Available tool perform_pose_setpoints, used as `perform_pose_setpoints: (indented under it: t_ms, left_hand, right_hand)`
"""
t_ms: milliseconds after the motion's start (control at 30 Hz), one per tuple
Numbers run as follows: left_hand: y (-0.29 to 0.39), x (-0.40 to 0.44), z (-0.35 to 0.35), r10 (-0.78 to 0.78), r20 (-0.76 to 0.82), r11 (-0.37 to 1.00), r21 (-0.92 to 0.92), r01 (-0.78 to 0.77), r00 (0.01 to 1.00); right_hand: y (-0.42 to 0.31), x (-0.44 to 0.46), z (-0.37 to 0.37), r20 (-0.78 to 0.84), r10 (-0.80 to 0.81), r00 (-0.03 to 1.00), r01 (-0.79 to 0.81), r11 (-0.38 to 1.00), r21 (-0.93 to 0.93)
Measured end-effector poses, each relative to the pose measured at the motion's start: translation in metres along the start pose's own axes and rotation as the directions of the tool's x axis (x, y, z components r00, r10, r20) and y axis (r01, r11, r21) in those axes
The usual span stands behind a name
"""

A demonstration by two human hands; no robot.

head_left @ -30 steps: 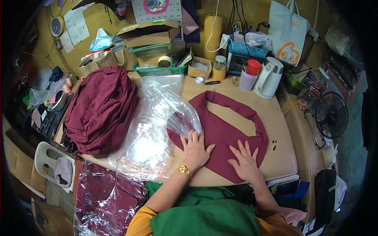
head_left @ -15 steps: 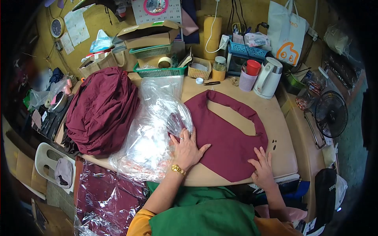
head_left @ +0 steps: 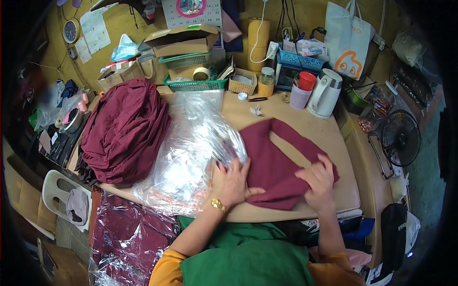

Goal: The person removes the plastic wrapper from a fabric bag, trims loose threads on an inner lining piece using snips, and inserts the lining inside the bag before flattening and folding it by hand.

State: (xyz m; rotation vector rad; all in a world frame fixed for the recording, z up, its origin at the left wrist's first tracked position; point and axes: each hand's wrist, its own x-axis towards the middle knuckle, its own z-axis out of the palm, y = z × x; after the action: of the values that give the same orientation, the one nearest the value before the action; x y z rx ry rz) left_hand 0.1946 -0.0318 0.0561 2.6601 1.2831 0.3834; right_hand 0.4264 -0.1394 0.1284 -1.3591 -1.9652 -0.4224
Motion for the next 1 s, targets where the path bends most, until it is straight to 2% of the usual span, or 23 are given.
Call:
perform_pose_setpoints:
  t_ms: [33, 100, 133, 167, 200, 233, 267, 300, 333, 367, 433, 467, 500, 533, 600, 633, 700, 733, 767, 800, 833, 933, 1000]
  left_hand:
    - [0.002, -0.007, 0.012, 0.006, 0.002, 1.0, 0.0, -0.006, 1.0]
    - [0.004, -0.03, 0.044, 0.393, -0.034, 0.92, 0.024, -0.392, 0.919]
    - [0.004, -0.04, 0.046, 0.398, -0.03, 0.917, 0.026, -0.397, 0.917]
    - [0.003, -0.05, 0.043, 0.406, -0.104, 0.901, -0.123, -0.417, 0.908]
    - [0.001, -0.059, 0.039, 0.399, -0.179, 0.86, -0.268, -0.434, 0.9]
    - [-0.005, -0.067, 0.03, 0.397, -0.178, 0.861, -0.266, -0.432, 0.9]
    - [-0.015, -0.076, 0.018, 0.305, -0.081, 0.824, -0.478, -0.305, 0.949]
    - [-0.024, -0.085, 0.005, 0.228, 0.036, 0.74, -0.656, -0.149, 0.973]
    - [-0.031, -0.093, -0.01, 0.226, 0.034, 0.741, -0.654, -0.149, 0.974]
    - [-0.037, -0.101, -0.027, 0.047, 0.071, 0.723, -0.691, 0.015, 0.996]
    - [-0.047, -0.107, -0.058, -0.221, 0.193, 0.665, -0.687, 0.293, 0.956]
    - [-0.051, -0.109, -0.068, -0.248, 0.122, 0.74, -0.617, 0.269, 0.961]
    - [-0.053, -0.111, -0.075, -0.262, 0.049, 0.807, -0.536, 0.246, 0.964]
    - [-0.051, -0.112, -0.08, -0.258, 0.049, 0.808, -0.537, 0.244, 0.965]
    - [-0.047, -0.113, -0.085, -0.467, -0.005, 0.738, -0.553, 0.386, 0.884]
    - [-0.047, -0.112, -0.084, -0.467, -0.004, 0.736, -0.556, 0.386, 0.884]
    - [-0.048, -0.11, -0.08, -0.332, -0.402, 0.929, -0.295, 0.223, 0.853]
    - [-0.053, -0.109, -0.077, -0.437, -0.335, 0.866, -0.406, 0.291, 0.835]
    - [-0.059, -0.108, -0.073, -0.437, -0.336, 0.867, -0.406, 0.29, 0.834]
    - [-0.066, -0.108, -0.068, -0.389, -0.46, 0.911, -0.317, 0.262, 0.798]
    - [-0.071, -0.108, -0.066, -0.326, -0.572, 0.945, -0.222, 0.24, 0.753]
    - [-0.063, -0.107, -0.092, -0.342, -0.595, 0.935, -0.138, 0.327, 0.727]
    - [-0.071, -0.11, -0.096, -0.365, -0.602, 0.915, -0.089, 0.394, 0.711]
  right_hand:
    - [-0.008, 0.034, -0.005, 0.041, -0.077, 0.996, 0.08, 0.994, -0.069]
    - [-0.011, 0.078, 0.001, 0.38, -0.09, 0.921, 0.11, 0.994, -0.03]
    - [-0.004, 0.092, 0.018, 0.529, -0.1, 0.843, 0.121, 0.993, -0.006]
    - [0.01, 0.099, 0.045, 0.663, -0.114, 0.74, 0.132, 0.991, 0.023]
    - [0.031, 0.1, 0.076, 0.705, -0.166, 0.69, 0.136, 0.986, 0.099]
    - [0.051, 0.096, 0.106, 0.739, -0.222, 0.636, 0.136, 0.975, 0.176]
    - [0.066, 0.089, 0.127, 0.738, -0.226, 0.636, 0.14, 0.974, 0.178]
    - [0.08, 0.083, 0.143, 0.802, -0.187, 0.567, -0.056, 0.963, 0.264]
    - [0.089, 0.08, 0.15, 0.858, -0.165, 0.486, -0.259, 0.911, 0.322]
    - [0.092, 0.075, 0.149, 0.858, -0.168, 0.485, -0.257, 0.91, 0.324]
    - [0.089, 0.061, 0.142, 0.796, -0.025, 0.604, -0.44, 0.823, 0.36]
    - [0.077, 0.062, 0.128, 0.776, 0.127, 0.617, -0.507, 0.819, 0.268]
    - [0.081, 0.053, 0.129, 0.776, 0.13, 0.617, -0.51, 0.818, 0.268]
    - [0.092, 0.041, 0.129, 0.754, 0.151, 0.639, -0.48, 0.845, 0.238]
    - [0.096, 0.035, 0.116, 0.733, 0.17, 0.658, -0.448, 0.871, 0.2]
    - [0.097, 0.032, 0.106, 0.756, 0.126, 0.643, -0.388, 0.904, 0.179]
    - [0.087, 0.039, 0.083, 0.78, 0.082, 0.621, -0.323, 0.933, 0.159]
    - [0.08, 0.048, 0.073, 0.883, 0.111, 0.457, -0.369, 0.926, 0.074]
    - [0.077, 0.052, 0.069, 0.951, 0.138, 0.278, -0.398, 0.917, -0.017]
    - [0.078, 0.042, 0.067, 0.926, 0.114, 0.36, -0.443, 0.894, 0.062]
    - [0.078, 0.041, 0.063, 0.926, 0.116, 0.36, -0.444, 0.894, 0.061]
    - [0.078, 0.037, 0.045, 0.928, 0.097, 0.359, -0.494, 0.864, 0.101]
    - [0.089, 0.028, 0.028, 0.776, 0.118, 0.619, -0.507, 0.815, 0.281]
